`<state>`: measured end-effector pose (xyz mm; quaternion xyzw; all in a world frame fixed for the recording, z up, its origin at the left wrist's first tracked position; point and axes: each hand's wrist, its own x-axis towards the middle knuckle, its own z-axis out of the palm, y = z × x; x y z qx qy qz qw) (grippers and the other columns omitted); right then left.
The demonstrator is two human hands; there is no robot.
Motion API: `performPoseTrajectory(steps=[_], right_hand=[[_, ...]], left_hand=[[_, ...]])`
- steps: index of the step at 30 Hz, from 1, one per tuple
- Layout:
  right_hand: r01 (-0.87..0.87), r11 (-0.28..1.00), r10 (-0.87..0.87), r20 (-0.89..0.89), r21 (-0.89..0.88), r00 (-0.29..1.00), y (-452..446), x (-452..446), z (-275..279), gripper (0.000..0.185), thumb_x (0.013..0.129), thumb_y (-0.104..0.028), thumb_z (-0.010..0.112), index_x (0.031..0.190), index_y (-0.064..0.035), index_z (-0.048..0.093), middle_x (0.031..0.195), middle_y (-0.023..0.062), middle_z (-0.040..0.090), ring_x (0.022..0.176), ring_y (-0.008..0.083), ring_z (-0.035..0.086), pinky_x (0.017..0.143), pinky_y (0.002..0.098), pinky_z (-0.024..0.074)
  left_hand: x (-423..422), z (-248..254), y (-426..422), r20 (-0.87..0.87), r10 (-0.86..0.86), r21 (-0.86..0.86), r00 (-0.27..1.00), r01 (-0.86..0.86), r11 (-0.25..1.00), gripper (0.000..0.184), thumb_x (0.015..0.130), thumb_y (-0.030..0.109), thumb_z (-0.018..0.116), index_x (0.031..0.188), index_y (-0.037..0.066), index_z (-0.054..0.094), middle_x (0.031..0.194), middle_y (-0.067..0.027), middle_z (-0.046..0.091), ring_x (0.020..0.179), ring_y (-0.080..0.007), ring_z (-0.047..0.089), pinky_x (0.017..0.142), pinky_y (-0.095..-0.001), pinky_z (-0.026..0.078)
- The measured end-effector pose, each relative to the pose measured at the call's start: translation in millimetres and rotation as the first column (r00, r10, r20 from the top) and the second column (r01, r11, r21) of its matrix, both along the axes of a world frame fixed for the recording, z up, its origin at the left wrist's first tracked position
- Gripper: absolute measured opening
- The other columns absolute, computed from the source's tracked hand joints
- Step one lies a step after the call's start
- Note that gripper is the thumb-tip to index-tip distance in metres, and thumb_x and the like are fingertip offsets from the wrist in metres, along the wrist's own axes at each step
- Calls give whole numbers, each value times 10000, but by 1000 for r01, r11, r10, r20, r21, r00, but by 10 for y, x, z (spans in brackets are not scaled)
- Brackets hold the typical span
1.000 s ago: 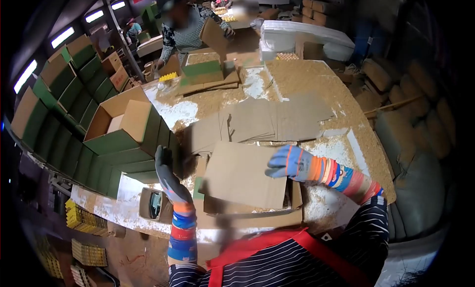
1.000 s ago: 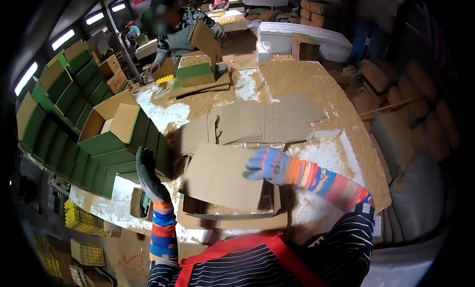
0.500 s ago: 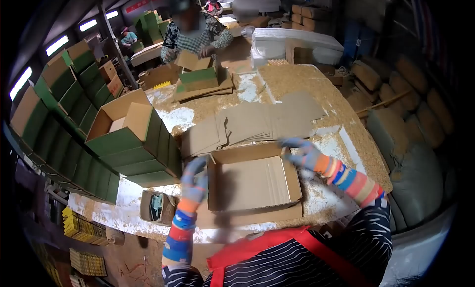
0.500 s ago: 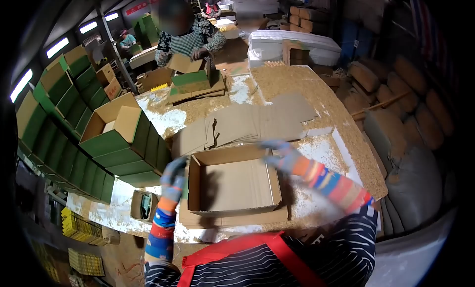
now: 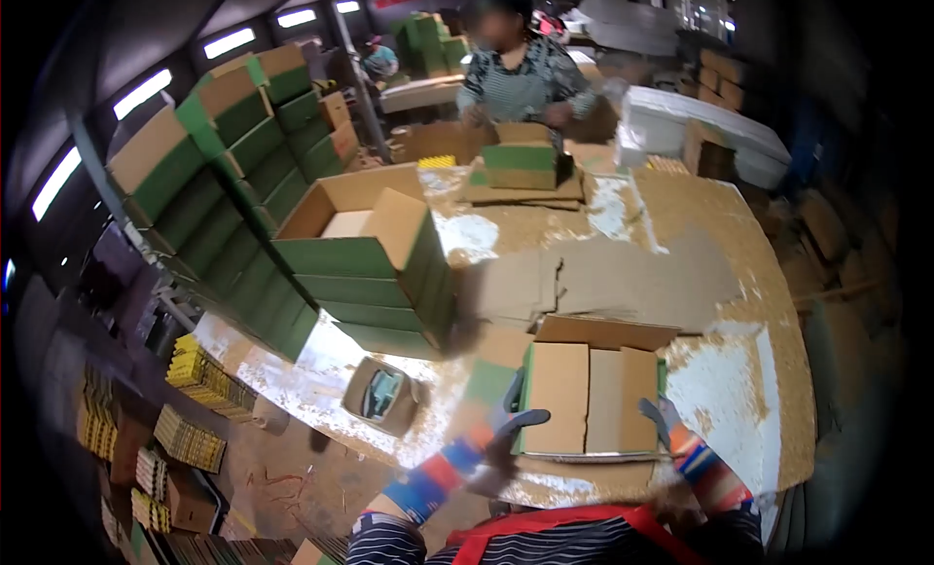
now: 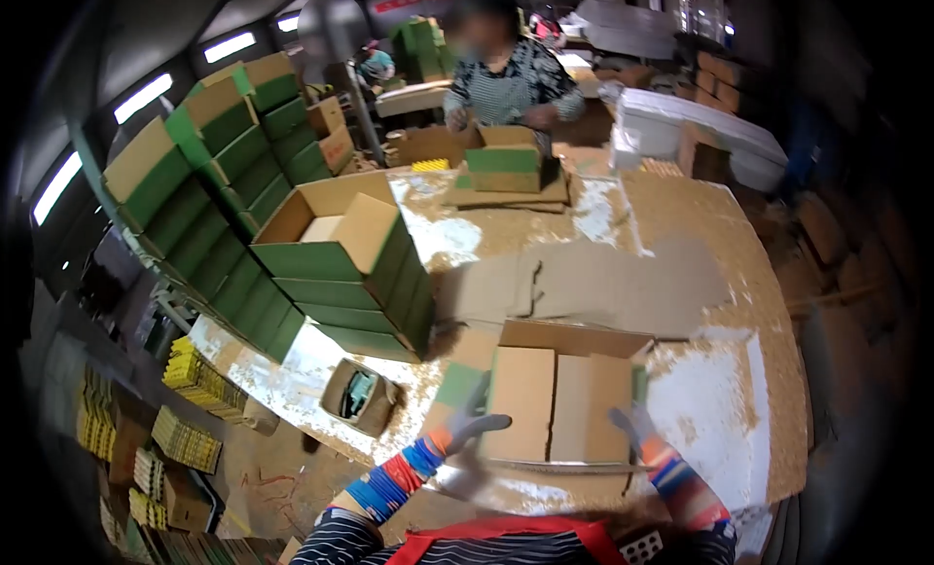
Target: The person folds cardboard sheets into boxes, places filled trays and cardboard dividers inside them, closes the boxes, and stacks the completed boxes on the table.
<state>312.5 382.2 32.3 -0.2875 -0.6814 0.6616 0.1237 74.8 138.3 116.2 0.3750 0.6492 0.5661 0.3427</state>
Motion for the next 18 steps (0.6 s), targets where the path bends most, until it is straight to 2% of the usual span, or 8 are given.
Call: performPoseTrajectory(steps=[2, 5, 7, 8, 11, 13, 15, 18], right_hand=[[-83, 833, -71, -254, -547, 964, 194, -123, -144, 401, 917, -313, 420, 1233, -68, 438, 1121, 64, 548, 996, 182, 542, 860, 349, 447], [-64, 846, -153, -356, -529, 922, 116, -534, 520, 427, 898, -308, 455, 1241, -56, 426, 1122, 74, 544, 1004, 179, 532, 866, 341, 437], [-79, 873, -164, -443, -481, 881, 38, -956, 922, 448, 885, -306, 478, 1246, -47, 418, 1124, 81, 540, 1009, 178, 525, 870, 335, 430], [-98, 889, -154, -495, -447, 855, -12, -1215, 1145, 459, 879, -304, 489, 1249, -43, 414, 1124, 84, 539, 1012, 177, 522, 872, 333, 427], [-154, 922, -117, -636, -354, 763, -173, -2156, 1722, 494, 860, -300, 524, 1256, -31, 403, 1126, 94, 534, 1020, 175, 511, 878, 325, 417], [-192, 932, -97, -719, -309, 688, -306, -2855, 1992, 519, 847, -297, 547, 1261, -23, 395, 1127, 101, 531, 1025, 174, 504, 881, 319, 410], [-215, 934, -91, -773, -284, 628, -468, -3538, 2140, 546, 835, -294, 570, 1266, -15, 387, 1128, 108, 528, 1030, 172, 498, 885, 314, 403], [-156, 956, -79, -729, -249, 679, -853, -4383, 2118, 587, 816, -290, 604, 1274, -2, 375, 1130, 118, 523, 1038, 170, 487, 891, 306, 393]], left_hand=[[-272, 264, 4, -250, 37, -12, 968, -41, 999, 735, 791, 333, 601, 1331, -25, 256, 1228, -167, 461, 1050, -242, 516, 898, -330, 407], [-807, 388, 80, 333, 37, 269, 942, -133, 954, 568, 844, 304, 517, 1276, -25, 351, 1196, -160, 484, 1001, -245, 547, 866, -345, 434], [-1502, 524, -171, 276, 158, 521, 948, -285, 804, 444, 872, 252, 472, 1207, -38, 442, 1143, -165, 524, 1007, -249, 535, 855, -348, 436], [-1807, 656, -379, -6, 462, 681, 887, -335, 651, 414, 885, 240, 439, 1192, -38, 458, 1133, -163, 532, 1015, -260, 527, 865, -348, 429], [-2623, 1300, -1003, -165, 986, 905, -33, -402, 138, 410, 925, 267, 335, 1177, -22, 479, 1134, -142, 535, 1038, -265, 511, 907, -341, 399], [-3354, 1145, -1192, -59, 989, 872, 135, -476, 117, 458, 936, 328, 318, 1193, -20, 470, 1164, -127, 516, 1060, -227, 491, 923, -321, 377], [-3669, 948, -1282, 329, 579, 705, 746, -602, 374, 508, 938, 378, 315, 1228, -22, 435, 1230, -118, 471, 1114, -201, 452, 961, -305, 341], [-3769, 911, -1377, 266, 504, 613, 821, -548, 569, 608, 928, 453, 300, 1291, -33, 343, 1318, -97, 379, 1176, -187, 386, 1002, -290, 286]])
